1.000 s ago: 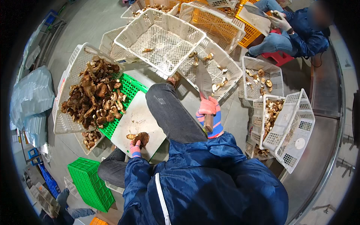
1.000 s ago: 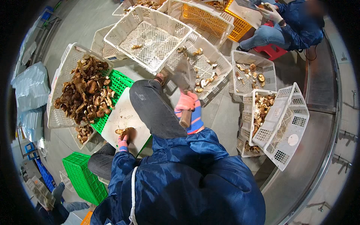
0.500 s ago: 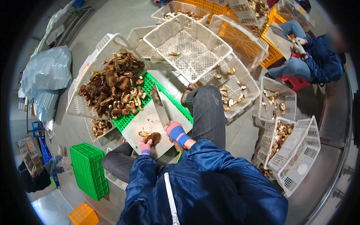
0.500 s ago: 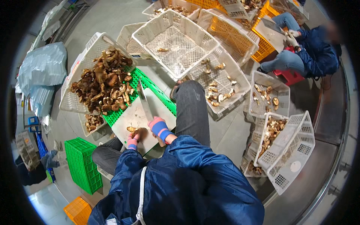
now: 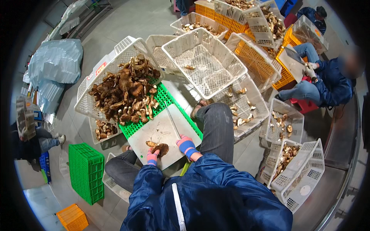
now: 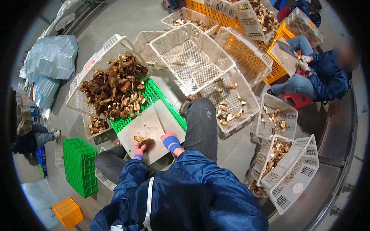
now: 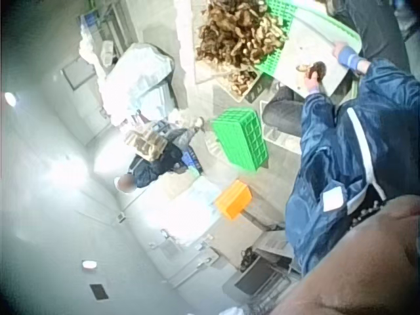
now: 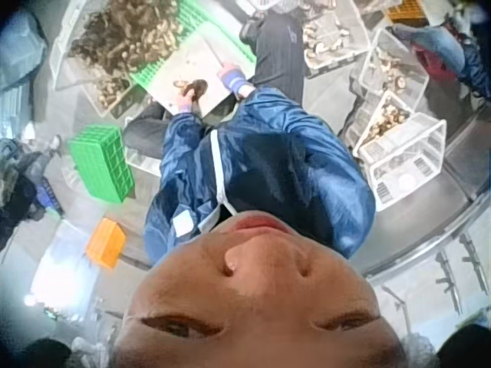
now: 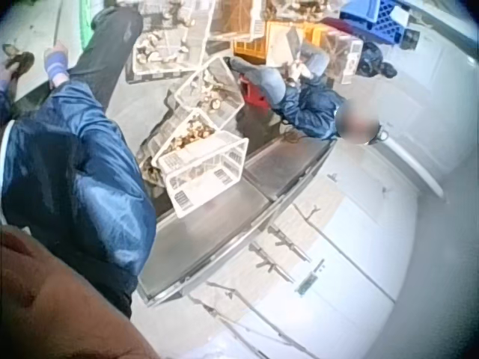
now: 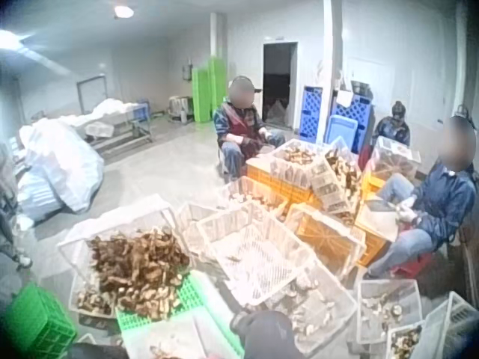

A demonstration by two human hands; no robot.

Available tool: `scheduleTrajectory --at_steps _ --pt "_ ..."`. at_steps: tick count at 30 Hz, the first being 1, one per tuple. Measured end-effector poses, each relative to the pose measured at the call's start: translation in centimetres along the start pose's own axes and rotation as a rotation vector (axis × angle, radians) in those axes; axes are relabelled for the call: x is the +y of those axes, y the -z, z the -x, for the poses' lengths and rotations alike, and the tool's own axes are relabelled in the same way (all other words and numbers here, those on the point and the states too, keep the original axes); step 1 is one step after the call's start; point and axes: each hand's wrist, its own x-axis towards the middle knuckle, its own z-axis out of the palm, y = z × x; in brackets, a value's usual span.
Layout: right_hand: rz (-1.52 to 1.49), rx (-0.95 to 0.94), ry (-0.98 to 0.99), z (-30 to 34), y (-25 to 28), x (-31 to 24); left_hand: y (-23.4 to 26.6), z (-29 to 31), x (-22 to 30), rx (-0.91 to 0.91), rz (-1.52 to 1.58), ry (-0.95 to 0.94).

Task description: The person uses a knife to trim the stems and peel sections of mushrooms on a white cutting board, then sorts the trimmed mushrooms into plastic baskets.

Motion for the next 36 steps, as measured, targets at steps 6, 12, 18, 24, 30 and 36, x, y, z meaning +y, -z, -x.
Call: scheduleTrajectory --at_steps 6,12,18,24,30,36 --pt "0.059 0.003 -0.019 -0.7 -0.5 0.6 -0.1 -0.1 -0.2 -0.011 -0.094 -0.031" --pt "0.007 -0.023 -0.005 0.0 -0.4 -0.2 0.5 0.1 0.1 0.021 -0.296 -0.09" --pt "-0.002 0.0 -0.008 0.0 -0.4 -0.2 -0.4 1.6 2.1 0.058 -0.398 -0.134" --pt "0.02 -0.01 -0.012 -0.1 -0.4 0.0 -1.0 2.4 3.0 0.034 -0.344 -0.072" --pt "0.015 -0.03 -0.01 -0.2 -0.8 -0.1 -0.3 1.8 2.0 0.07 -0.372 -0.118" --pt "-0.01 -0.033 -0.023 0.0 -0.9 -0.1 -0.6 2.1 2.0 0.061 -0.341 -0.138"
